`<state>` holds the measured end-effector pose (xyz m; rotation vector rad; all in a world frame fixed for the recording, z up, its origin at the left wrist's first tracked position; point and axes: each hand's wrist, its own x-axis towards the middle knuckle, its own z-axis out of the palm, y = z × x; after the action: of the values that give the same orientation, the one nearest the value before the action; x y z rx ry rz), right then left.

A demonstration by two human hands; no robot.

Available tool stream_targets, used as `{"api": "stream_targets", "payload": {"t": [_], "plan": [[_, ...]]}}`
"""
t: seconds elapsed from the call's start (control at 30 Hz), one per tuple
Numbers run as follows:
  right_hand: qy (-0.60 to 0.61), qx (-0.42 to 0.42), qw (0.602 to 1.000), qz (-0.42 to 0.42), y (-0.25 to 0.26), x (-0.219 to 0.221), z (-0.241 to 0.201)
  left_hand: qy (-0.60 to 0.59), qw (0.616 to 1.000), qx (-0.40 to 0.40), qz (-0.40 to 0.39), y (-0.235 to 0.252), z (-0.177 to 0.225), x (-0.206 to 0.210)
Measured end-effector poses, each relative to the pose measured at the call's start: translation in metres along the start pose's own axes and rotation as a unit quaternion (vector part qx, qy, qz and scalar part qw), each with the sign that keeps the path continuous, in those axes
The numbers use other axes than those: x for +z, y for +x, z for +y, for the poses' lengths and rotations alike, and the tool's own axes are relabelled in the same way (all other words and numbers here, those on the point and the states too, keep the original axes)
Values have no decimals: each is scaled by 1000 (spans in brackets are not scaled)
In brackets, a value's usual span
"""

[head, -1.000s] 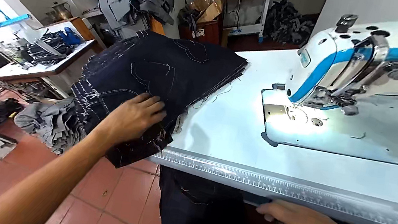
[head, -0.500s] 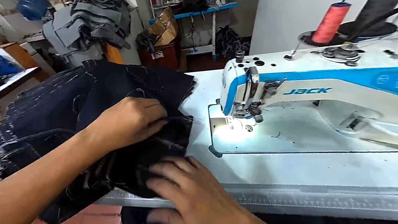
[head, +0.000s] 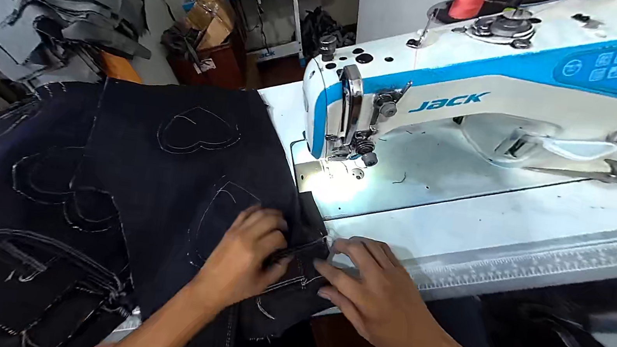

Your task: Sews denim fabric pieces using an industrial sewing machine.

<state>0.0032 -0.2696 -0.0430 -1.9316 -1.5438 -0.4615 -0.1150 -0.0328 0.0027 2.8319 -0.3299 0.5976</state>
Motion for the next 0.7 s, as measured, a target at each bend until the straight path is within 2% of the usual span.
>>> {"api": "stream_targets", "payload": {"t": [0.07,0.13,0.17,0.2,0.27,0.33,0.37,0.43,0.47,0.5,0.57,0.6,0.63,0.67,0.7], "plan": [[-6,14,1000,-23,-12,-2,5,-65,997,-30,27,10,-3,-14],[10,17,999,-32,-18,-2,6,-78,993,-34,84,12,-1,-5],[31,33,999,-22,-20,-3,4,-99,992,-38,65,7,-1,7],[47,66,997,3,-21,-3,0,-128,990,-44,45,3,-2,17],[4,161,985,57,-16,-7,-11,-189,976,-81,75,2,-4,23],[-35,241,970,16,-4,-11,-22,-219,961,-128,113,-2,-1,24],[-3,256,966,-17,4,-11,-26,-225,956,-136,127,-3,-1,24],[155,251,952,-77,23,-13,-35,-236,951,-132,148,-2,-4,24],[258,252,928,-95,30,-15,-40,-240,950,-129,150,-1,-4,24],[382,269,878,-102,34,-18,-44,-239,951,-128,148,-1,-4,24],[617,332,709,-71,33,-32,-50,-200,966,-120,111,0,0,25],[681,351,641,-44,29,-41,-51,-159,979,-108,73,1,3,26],[685,356,635,-16,22,-51,-48,-109,989,-88,34,4,7,27],[632,344,694,6,13,-57,-42,-63,996,-67,8,6,11,29],[528,310,790,24,5,-57,-32,-37,998,-49,0,7,14,31]]}}
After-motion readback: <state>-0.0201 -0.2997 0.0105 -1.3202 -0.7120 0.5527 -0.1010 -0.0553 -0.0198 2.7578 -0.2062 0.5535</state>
